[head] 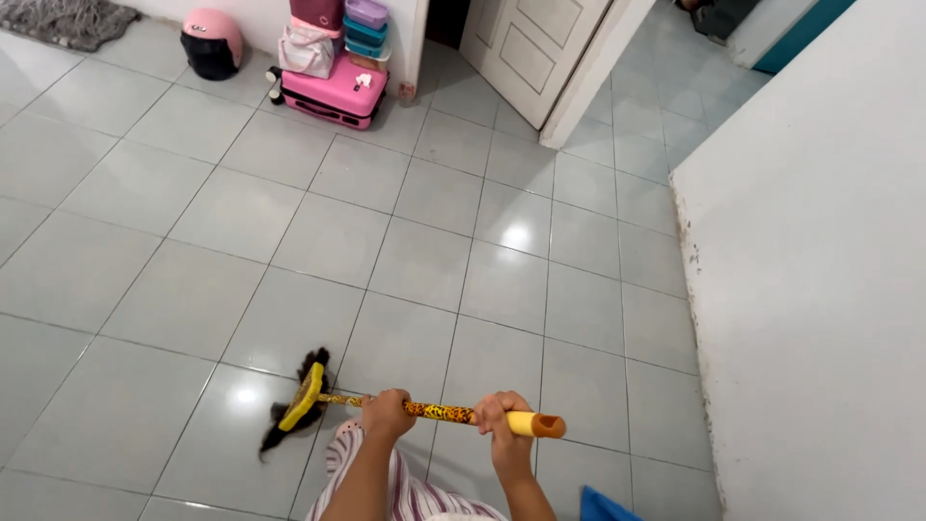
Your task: Sweep the tiled floor using a broom.
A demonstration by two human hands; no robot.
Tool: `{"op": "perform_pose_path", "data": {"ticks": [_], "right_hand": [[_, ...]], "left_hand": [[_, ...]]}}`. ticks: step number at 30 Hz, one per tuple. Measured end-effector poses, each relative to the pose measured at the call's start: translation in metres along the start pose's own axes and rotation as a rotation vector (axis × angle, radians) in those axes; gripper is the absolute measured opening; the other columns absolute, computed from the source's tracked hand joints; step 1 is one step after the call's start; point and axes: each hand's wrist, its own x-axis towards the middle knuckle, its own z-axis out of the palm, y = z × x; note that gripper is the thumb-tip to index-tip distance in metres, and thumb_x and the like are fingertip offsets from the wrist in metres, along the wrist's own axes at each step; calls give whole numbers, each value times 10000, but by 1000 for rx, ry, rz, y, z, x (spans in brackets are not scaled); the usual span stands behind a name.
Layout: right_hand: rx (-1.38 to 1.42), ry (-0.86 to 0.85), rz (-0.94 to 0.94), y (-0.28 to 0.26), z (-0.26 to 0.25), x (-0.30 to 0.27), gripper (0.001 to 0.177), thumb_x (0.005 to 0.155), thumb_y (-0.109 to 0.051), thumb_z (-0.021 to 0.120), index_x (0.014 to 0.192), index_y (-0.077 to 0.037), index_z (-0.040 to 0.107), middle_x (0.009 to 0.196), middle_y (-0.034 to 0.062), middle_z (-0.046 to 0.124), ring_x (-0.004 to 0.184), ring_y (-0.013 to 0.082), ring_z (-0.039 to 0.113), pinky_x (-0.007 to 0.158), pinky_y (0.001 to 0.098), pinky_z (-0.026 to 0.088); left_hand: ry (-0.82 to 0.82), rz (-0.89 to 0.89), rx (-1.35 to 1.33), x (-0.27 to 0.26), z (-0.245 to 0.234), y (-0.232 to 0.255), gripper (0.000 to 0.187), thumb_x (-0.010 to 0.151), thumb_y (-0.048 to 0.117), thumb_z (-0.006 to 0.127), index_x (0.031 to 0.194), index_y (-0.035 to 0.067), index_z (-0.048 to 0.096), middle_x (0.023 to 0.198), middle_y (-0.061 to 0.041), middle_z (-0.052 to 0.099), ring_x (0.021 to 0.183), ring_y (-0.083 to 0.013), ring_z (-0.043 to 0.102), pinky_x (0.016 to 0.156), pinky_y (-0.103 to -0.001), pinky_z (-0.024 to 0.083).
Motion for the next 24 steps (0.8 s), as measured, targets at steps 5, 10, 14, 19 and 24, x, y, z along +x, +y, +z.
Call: {"op": "perform_pose_path", "data": {"ticks": [5, 10, 14, 19, 24], "right_hand": [[29, 104, -89, -19, -29, 25, 262, 1005, -43, 549, 757, -66, 469, 599, 36, 467, 552, 160, 465, 585, 331, 464], [-40, 82, -152, -115, -2, 72, 277, 1014, -52, 567, 747, -68, 495, 593, -3, 443, 543, 113, 424, 553, 308, 432], [-258, 79, -170, -131, 36, 93, 285, 992, -29, 625, 730, -78, 525, 602, -14, 476, 525, 84, 405, 574, 289, 434], [-574, -64, -137, -69, 88, 107, 222, 836, -3, 747, 670, -42, 605, 598, 6, 572, 534, 103, 504, 494, 284, 421], [-724, -73, -286, -29, 86, 117, 298, 848, -64, 778, 664, -37, 545, 607, 32, 566, 554, 118, 500, 512, 303, 413]], "left_hand": [[161, 189, -63, 16, -4, 30, 118, 764, 258, 768, 835, 164, 752, 897, -64, 725, 916, -267, 693, 1006, -492, 409], [214, 444, -228, 15, -28, 93, 77, 696, 149, 728, 768, 125, 713, 827, -85, 726, 824, -307, 682, 888, -453, 466], [137, 551, -323, 12, -42, 132, 73, 773, 185, 722, 761, 114, 707, 810, -110, 722, 809, -333, 671, 898, -458, 452], [161, 642, -486, 42, -17, 113, 244, 714, 239, 786, 886, 90, 698, 882, -143, 685, 847, -366, 644, 825, -484, 434], [-165, 332, -608, 70, -32, 90, 178, 832, 335, 702, 843, 158, 708, 911, -43, 740, 938, -279, 696, 960, -473, 487]]}}
